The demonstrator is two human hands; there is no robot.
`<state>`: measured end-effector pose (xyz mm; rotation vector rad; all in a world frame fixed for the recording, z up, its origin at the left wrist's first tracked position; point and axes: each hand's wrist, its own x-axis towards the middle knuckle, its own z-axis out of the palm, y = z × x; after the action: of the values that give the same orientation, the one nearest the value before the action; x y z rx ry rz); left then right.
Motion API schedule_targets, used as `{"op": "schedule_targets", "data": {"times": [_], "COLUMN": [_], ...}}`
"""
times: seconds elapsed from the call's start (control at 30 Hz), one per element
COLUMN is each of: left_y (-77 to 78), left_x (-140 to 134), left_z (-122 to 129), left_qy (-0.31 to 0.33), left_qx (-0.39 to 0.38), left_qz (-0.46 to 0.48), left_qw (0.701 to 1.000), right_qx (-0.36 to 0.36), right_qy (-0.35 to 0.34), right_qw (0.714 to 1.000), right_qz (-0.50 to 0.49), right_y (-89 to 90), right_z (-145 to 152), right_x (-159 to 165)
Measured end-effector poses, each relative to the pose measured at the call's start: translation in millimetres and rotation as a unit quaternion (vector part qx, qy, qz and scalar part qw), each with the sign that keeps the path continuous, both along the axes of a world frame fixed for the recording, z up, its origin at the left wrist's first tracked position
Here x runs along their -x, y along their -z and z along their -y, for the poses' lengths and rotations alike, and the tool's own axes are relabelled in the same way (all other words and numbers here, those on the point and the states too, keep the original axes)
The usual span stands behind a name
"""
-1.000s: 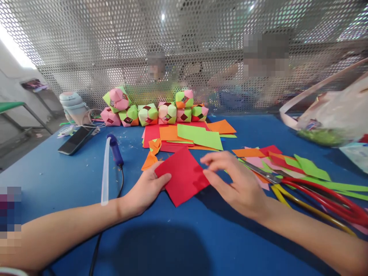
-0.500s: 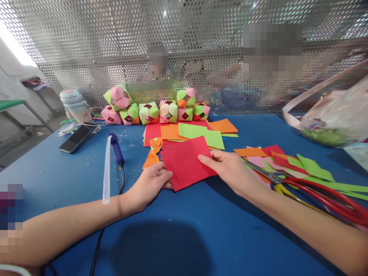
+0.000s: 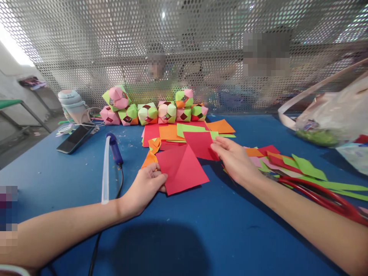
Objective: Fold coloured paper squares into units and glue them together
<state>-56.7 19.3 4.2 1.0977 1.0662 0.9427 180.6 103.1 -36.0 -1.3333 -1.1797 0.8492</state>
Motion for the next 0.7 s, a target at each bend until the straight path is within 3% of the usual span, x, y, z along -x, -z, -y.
{"op": "schedule_targets", "data": {"times": [0.17,0.4,0.6,0.67,0.7], "left_y": [3.4,0.2,-0.7,0.3,0.8], "left_x": [2.0,0.6,0.1,1.2,1.9], "left_z": [-0.6,0.6,3.1,3.3,3.2], "left_qy": [-0.005,0.007,0.012,0.013,0.009], "left_qx": [-0.010,0.009,-0.015,-0.023,-0.026], "left_qz": [-0.014,-0.003,0.011,0.009,0.006], "left_qw": [1.000,1.000,1.000,1.000,1.000], "right_qx": [0.013,-0.033,-0.130,-0.141,-0.147], "right_qy": [-0.035,0.029,-0.009,-0.075,-0.120], "right_qw": [0.998,0.999,0.977,0.947,0.920], "right_qz": [-0.040,-0.026,0.170,0.277,0.343], "right_y": [-1.7,-5.4,-13.2,-14.9,-15.4], "right_z": [2.4,-0.9,15.6,22.4,25.7], "right_x": [5.4,1.3,10.0,12.1,12.3]}}
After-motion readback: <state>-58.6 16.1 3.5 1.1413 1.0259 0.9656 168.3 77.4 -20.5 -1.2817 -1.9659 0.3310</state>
